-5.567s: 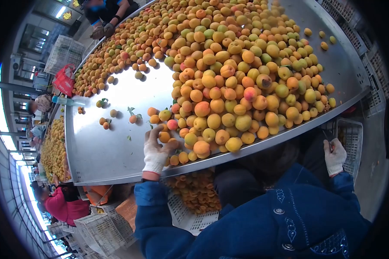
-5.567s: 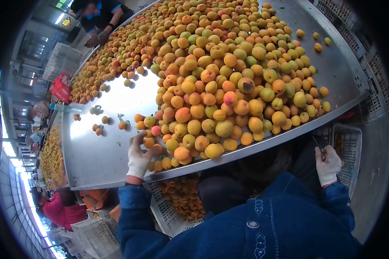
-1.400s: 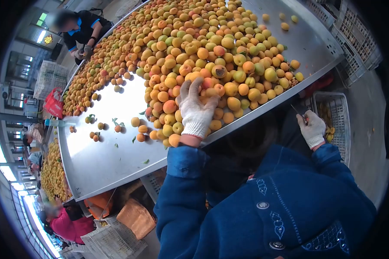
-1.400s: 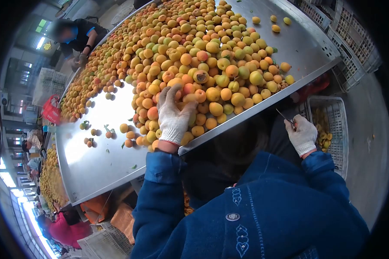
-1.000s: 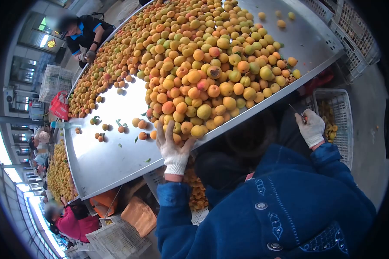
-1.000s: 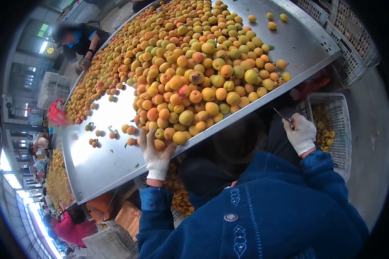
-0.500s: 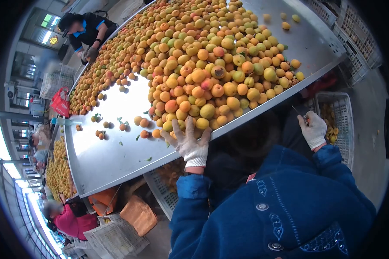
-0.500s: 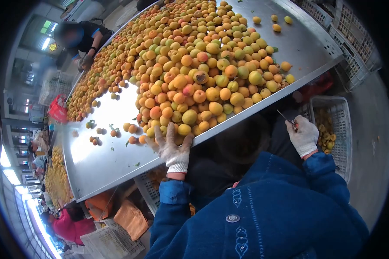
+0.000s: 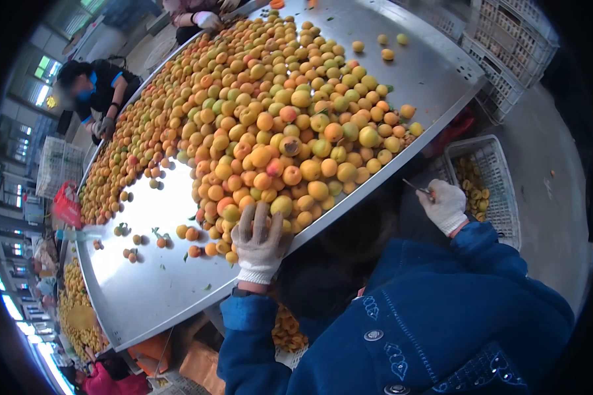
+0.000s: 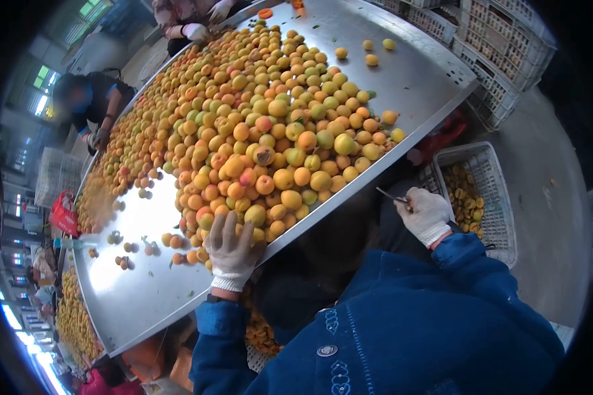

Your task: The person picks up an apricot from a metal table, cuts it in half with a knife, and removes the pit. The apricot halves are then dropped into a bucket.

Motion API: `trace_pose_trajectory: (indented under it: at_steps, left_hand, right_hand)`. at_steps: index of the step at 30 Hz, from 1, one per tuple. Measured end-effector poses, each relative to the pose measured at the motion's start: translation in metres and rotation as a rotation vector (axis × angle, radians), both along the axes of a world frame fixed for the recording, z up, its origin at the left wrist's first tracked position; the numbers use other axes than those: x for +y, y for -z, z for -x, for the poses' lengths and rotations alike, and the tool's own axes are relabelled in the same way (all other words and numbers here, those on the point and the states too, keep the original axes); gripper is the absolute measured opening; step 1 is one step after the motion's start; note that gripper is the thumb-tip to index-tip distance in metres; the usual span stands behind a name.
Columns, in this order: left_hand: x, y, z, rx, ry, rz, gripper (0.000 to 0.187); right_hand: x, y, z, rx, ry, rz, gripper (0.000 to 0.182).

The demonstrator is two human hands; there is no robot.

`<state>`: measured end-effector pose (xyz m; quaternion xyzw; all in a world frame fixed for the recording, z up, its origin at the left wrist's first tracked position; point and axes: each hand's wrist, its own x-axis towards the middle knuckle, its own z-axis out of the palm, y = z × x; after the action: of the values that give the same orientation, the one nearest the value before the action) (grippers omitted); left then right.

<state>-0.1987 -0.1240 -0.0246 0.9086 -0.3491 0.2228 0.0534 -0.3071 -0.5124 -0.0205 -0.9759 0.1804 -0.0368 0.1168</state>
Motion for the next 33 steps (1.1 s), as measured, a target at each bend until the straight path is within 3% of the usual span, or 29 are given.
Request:
trace_pose_trajectory:
  at_steps: [5,7,8,9,11,12,13,17,22,25,30,33]
  left_hand:
    - [-0.012,-0.006,-0.006,0.016,0.022,0.017,0.063]
    - [-0.007,-0.007,-0.009,-0.085,0.022,0.173,0.066]
    - [-0.001,-0.006,-0.004,0.051,-0.096,0.209,0.071]
    - [0.005,-0.006,-0.003,0.122,-0.115,0.271,0.075]
    - [0.013,-0.007,-0.004,0.2,-0.12,0.144,0.077]
    - [0.016,-0.004,-0.004,0.216,-0.062,0.153,0.079]
    - [0.018,-0.002,-0.007,0.211,-0.013,0.155,0.08]
    - [0.018,-0.009,-0.017,0.222,0.022,0.109,0.077]
    - [0.016,0.009,-0.034,0.299,0.03,0.353,0.08]
    - [0.018,0.015,-0.036,0.302,0.044,0.395,0.079]
    - [0.014,0.02,-0.051,0.326,0.087,0.36,0.074]
    - [-0.001,0.028,-0.05,0.114,0.139,0.195,0.071]
  right_hand:
    - [0.003,-0.018,-0.015,0.026,0.011,-0.178,0.027]
    - [0.015,-0.028,-0.031,-0.202,0.044,-0.681,0.025]
    - [0.027,-0.04,-0.041,-0.216,0.061,-0.896,0.024]
    - [0.037,-0.041,-0.05,-0.213,0.05,-0.908,0.024]
    - [0.053,-0.042,-0.069,-0.026,0.036,-1.334,0.023]
    - [0.064,-0.034,-0.08,-0.032,-0.014,-1.441,0.02]
    - [0.072,-0.025,-0.092,0.001,-0.065,-1.392,0.02]
    - [0.106,-0.009,-0.121,0.123,0.077,-1.651,0.02]
    - [0.134,0.006,-0.139,0.203,0.076,-1.727,0.018]
    - [0.142,0.006,-0.143,0.213,0.066,-1.485,0.024]
    - [0.144,0.005,-0.147,0.3,0.072,-1.379,0.023]
    - [0.146,0.006,-0.149,0.306,0.073,-1.35,0.019]
